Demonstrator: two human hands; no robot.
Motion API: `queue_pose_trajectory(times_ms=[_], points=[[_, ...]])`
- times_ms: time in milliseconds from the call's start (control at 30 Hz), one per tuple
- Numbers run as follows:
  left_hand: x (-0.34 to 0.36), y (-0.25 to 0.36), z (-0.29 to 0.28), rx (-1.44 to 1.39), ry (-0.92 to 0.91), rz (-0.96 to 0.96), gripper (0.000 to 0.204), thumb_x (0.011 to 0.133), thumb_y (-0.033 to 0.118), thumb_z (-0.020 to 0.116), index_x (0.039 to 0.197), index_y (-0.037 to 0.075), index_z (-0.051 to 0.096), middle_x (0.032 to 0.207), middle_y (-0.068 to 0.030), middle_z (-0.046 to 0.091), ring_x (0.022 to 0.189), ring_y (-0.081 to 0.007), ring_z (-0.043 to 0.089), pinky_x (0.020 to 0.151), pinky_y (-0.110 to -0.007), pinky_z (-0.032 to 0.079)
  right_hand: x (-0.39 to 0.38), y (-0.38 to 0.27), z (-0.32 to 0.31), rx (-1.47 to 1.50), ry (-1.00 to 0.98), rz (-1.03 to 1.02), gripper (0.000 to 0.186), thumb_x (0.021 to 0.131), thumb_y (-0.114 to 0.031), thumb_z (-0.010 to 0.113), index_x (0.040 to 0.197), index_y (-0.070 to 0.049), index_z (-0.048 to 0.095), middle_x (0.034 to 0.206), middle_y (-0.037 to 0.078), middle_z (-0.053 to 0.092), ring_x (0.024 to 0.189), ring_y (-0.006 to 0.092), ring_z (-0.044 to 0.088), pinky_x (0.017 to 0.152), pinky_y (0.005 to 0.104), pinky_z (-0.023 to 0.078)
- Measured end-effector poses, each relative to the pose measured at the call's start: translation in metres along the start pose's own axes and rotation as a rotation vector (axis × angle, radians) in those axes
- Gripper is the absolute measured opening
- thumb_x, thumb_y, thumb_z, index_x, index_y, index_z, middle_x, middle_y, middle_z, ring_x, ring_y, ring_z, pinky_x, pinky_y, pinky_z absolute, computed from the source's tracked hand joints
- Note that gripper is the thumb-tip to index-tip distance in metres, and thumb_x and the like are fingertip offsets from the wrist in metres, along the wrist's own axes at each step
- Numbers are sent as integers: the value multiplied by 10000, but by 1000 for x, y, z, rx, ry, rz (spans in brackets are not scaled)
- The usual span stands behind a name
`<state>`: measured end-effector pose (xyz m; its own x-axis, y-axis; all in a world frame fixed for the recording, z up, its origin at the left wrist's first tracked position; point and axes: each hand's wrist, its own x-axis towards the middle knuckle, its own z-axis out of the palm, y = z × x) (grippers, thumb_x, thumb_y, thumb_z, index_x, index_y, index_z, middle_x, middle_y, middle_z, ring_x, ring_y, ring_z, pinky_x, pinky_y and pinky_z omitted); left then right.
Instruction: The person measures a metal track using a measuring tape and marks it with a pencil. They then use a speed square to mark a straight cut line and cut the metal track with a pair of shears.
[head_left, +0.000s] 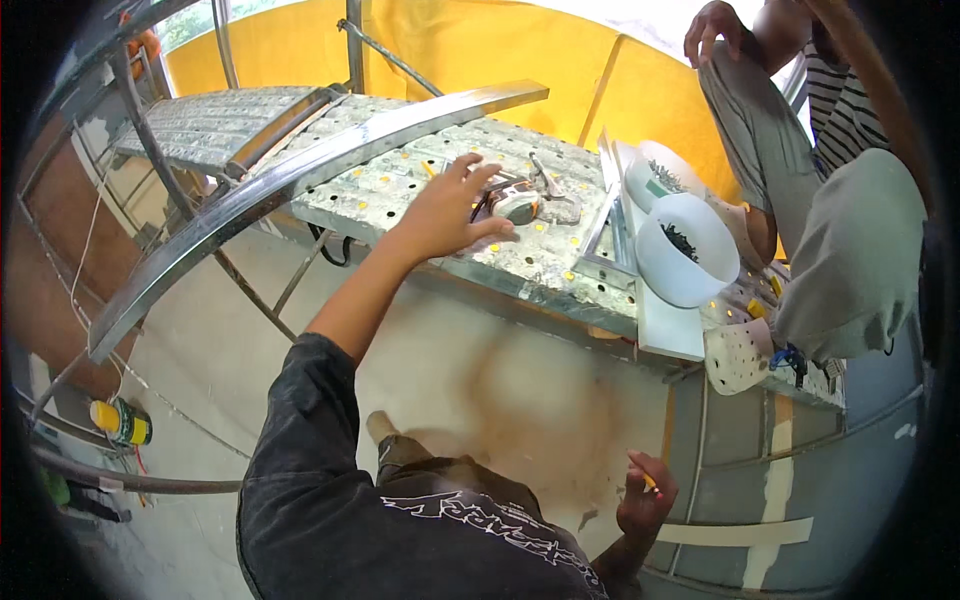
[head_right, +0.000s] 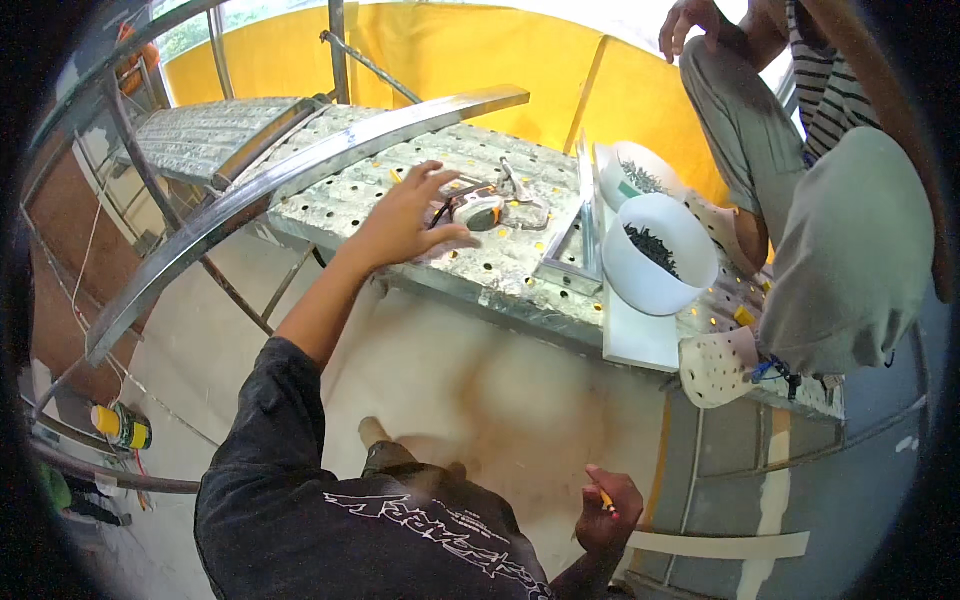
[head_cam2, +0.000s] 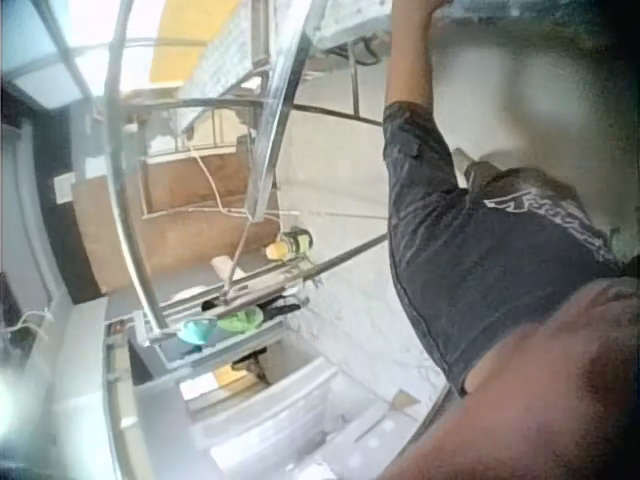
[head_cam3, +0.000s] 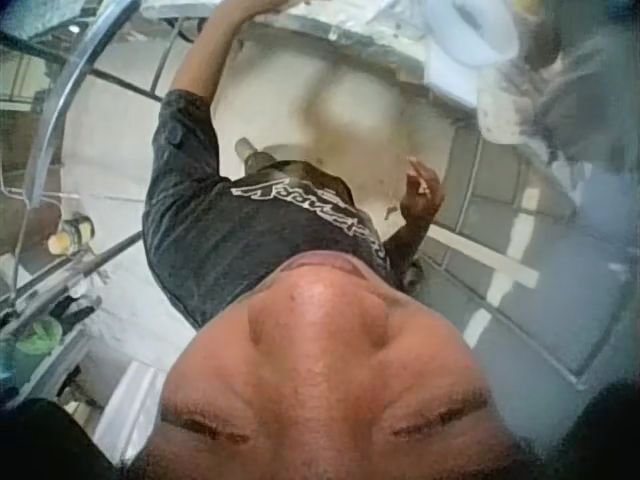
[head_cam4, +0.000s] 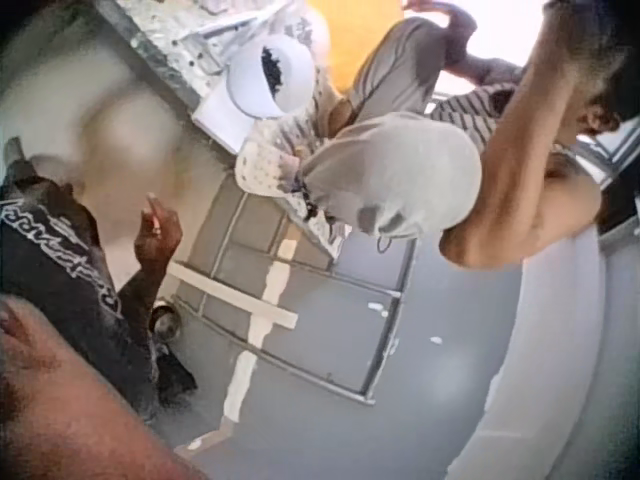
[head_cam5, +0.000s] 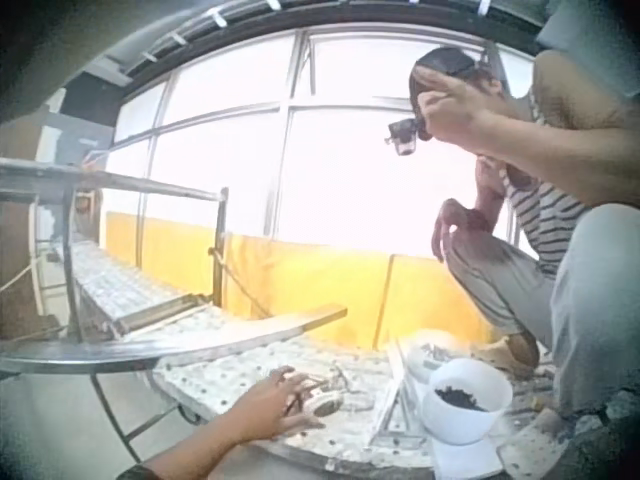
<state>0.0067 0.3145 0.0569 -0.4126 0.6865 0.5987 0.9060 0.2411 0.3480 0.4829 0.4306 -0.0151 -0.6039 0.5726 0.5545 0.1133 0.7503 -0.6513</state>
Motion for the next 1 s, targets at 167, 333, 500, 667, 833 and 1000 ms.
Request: queue_pose_trajectory(times_ms=[167,333,500,667,833,1000], points=[[-15,-18,-15,22,180,3,644,830,398,842,1344,76,622,1382,-213,578,1277,-400,559,1090,-474,440,28,-1,16,39,-50,-93,217,986,-254,722,1059,-51,739,819,122,710,647,286,626,626,384,487],[-15,-26,-11,-146,192,22,550,851,259,820,1328,58,634,1376,-195,585,1295,-372,556,1119,-446,419,64,-25,46,-34,-123,-172,167,962,-220,741,1050,-78,743,812,98,711,633,280,624,604,404,482],[-22,-41,-5,-192,271,-40,555,889,179,781,1381,17,583,1382,-185,587,1333,-342,527,1154,-434,376,87,-41,70,-128,-163,-197,139,927,-135,733,1057,-87,742,861,89,724,676,279,661,623,416,504],[-26,-60,4,-159,332,-65,475,1001,164,688,1415,-23,551,1439,-196,568,1349,-332,520,1170,-435,375,81,-39,53,-227,-114,-173,174,917,-117,727,1091,-103,719,915,77,729,745,259,691,666,403,528],[-20,-41,8,-94,556,-144,488,1025,264,660,1409,-20,559,1381,-213,608,1269,-355,574,1116,-461,436,49,-20,15,-185,50,-126,205,919,-121,716,1123,-107,701,891,68,702,764,267,689,682,404,538],[-50,76,53,-560,829,-10,712,942,474,765,1398,7,482,1304,-230,606,1131,-290,596,1042,-433,473,19,28,-41,7,90,33,123,959,-168,666,1056,-96,688,917,95,705,773,332,694,701,447,552]])
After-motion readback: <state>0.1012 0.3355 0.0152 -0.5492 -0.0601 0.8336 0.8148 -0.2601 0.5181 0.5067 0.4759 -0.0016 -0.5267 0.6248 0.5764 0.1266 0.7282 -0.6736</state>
